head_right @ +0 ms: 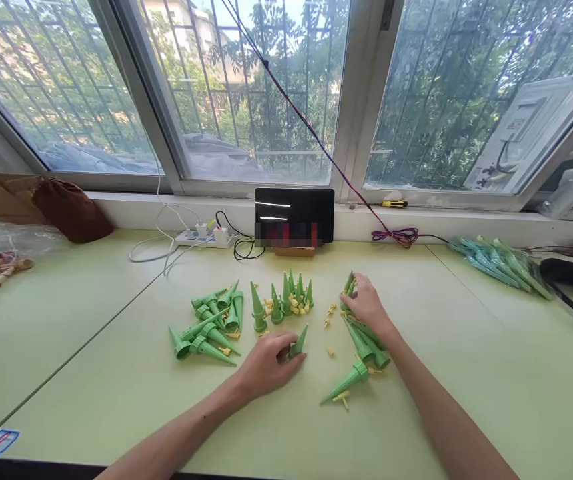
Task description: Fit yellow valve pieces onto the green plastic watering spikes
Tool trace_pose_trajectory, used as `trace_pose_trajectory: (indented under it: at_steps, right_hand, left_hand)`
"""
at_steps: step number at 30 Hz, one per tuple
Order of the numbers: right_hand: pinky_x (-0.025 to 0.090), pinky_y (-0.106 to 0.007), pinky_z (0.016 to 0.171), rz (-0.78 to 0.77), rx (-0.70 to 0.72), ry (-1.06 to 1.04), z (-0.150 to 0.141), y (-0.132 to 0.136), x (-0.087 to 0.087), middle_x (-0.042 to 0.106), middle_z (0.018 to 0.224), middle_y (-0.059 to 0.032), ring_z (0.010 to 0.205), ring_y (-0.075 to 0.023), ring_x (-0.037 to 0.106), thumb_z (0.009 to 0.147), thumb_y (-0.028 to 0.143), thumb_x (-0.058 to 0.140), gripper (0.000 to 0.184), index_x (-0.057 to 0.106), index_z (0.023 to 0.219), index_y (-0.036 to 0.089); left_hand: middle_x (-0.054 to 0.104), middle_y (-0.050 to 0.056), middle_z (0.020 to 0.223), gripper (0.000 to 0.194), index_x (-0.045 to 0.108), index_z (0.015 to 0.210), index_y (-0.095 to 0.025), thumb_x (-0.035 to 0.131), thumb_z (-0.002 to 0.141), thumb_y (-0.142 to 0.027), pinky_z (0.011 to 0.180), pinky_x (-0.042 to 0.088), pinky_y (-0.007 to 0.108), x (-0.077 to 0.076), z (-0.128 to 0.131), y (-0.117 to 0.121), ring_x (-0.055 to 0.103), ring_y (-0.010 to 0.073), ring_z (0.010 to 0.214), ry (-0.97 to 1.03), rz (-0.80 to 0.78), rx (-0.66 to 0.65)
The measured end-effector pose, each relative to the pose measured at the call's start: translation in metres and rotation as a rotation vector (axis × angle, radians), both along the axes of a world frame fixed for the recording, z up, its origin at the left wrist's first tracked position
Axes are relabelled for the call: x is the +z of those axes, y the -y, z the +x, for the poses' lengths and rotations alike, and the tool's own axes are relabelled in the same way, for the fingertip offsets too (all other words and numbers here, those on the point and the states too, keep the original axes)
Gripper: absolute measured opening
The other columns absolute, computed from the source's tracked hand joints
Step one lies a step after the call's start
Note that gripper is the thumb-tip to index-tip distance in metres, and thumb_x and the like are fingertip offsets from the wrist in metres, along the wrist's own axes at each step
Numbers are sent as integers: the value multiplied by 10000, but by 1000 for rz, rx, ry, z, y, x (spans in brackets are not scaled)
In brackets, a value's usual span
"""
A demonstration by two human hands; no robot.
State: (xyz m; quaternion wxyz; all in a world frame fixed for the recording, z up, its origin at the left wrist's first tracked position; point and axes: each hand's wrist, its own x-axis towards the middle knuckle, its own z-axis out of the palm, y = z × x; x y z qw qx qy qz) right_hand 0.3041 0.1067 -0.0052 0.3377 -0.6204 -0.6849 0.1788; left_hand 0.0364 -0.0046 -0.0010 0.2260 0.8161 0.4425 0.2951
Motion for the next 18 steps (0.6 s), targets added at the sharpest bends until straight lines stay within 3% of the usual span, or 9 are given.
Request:
trace_pose_trajectory:
  at_steps: [9, 18]
  right_hand:
    - [579, -290, 687, 3, 238, -57, -31, -9, 7, 632, 1087, -96, 795, -175, 681, 826, 153, 647, 306, 552, 1116, 169]
    - [550, -269, 678, 46, 377, -25, -46, -8, 13, 655, 1136, -92, 833, -171, 654, 833, 150, 590, 283, 579, 1113, 184]
  left_hand:
    - [415, -46, 621, 356, 314, 662, -203, 618, 846, -221, 579, 262, 250, -2, 0, 0, 365, 112, 588, 5, 9, -4]
    - [430, -44, 615, 322, 379, 644, -199, 631, 842, -223, 568, 272, 259, -3, 0, 1, 371, 112, 577, -5, 19, -4]
